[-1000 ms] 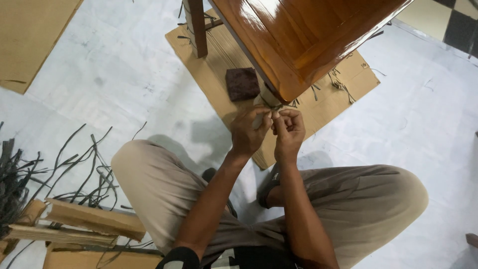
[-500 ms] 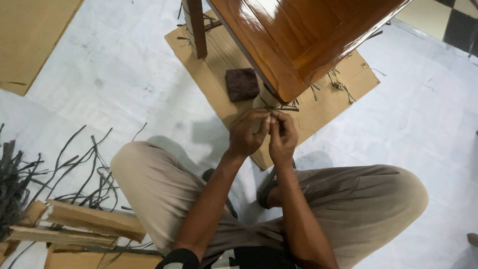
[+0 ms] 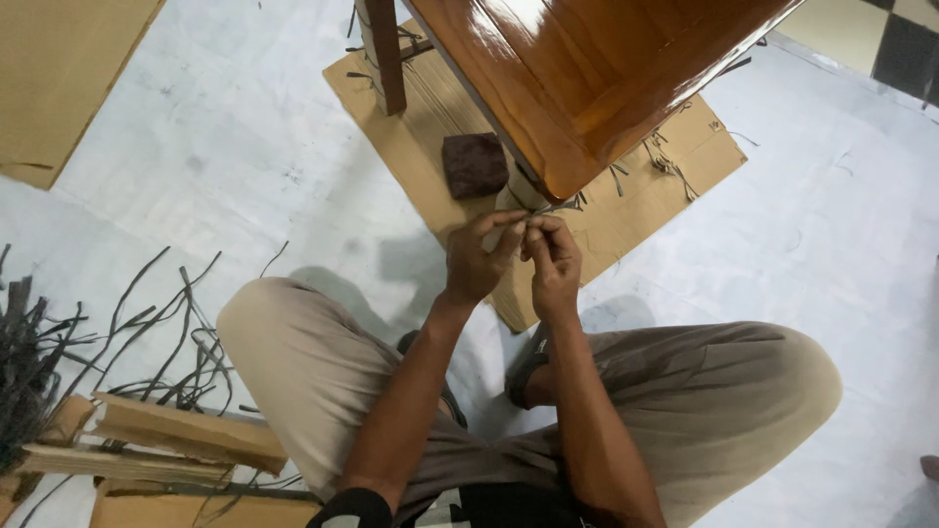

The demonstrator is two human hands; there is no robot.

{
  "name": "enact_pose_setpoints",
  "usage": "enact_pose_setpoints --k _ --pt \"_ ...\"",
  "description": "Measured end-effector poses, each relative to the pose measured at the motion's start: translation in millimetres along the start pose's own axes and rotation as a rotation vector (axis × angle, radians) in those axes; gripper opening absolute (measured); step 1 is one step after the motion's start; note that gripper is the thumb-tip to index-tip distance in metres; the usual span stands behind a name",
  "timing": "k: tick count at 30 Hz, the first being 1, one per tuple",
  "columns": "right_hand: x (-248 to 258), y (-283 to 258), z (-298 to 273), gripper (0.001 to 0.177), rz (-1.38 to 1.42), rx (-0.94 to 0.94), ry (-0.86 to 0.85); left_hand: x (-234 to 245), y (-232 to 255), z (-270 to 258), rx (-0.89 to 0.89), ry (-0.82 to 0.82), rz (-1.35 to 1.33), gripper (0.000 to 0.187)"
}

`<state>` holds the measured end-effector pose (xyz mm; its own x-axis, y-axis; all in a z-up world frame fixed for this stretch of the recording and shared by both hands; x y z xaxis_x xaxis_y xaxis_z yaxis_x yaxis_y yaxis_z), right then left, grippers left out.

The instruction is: The recorder is wrapping the legs of a wooden chair with protective padding and securing it with string.

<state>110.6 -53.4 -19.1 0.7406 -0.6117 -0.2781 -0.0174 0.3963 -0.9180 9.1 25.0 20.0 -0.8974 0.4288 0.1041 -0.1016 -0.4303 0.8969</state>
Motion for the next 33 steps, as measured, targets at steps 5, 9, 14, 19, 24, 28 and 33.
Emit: enact_pose_setpoints --k 5,9,14,19,24,28,33 --pt "-5 -11 0 0.008 -0.004 0.004 0.012 3 3 2 0.038 -0.026 -0.015 0.012" --pt "-3 -7 -1 0.007 -0.036 0.012 0.026 5 7 6 0.008 -0.046 -0.015 0.012" --pt "-6 -21 0 0.008 -0.076 0.031 0.043 4 4 7 -0.097 -0.017 0.083 0.011" --pt "0 -14 -1 0.012 -0.15 0.052 0.1 -1 0 8 -0.222 0.022 0.197 0.012" --pt "12 0 -7 0.011 -0.227 0.003 0.19 -6 9 13 -0.289 0.07 0.219 0.021" --pt "16 11 -9 0.011 -0.244 -0.005 0.219 -10 17 16 -0.285 0.068 0.229 0.019" --pt "16 18 -12 0.011 -0.274 -0.028 0.22 -13 11 16 -0.272 0.08 0.234 0.016"
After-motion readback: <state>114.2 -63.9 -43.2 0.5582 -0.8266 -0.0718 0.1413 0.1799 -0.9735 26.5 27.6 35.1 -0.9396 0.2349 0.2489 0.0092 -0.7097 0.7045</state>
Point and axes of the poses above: each hand's wrist, its own z-axis towards the middle knuckle, its own x-axis out of the back of the hand, y = z × x, the point moved 3 cm from there along z, towards the middle knuckle, and after that the axes turned 2 degrees about -z, right-handed, at the moved point
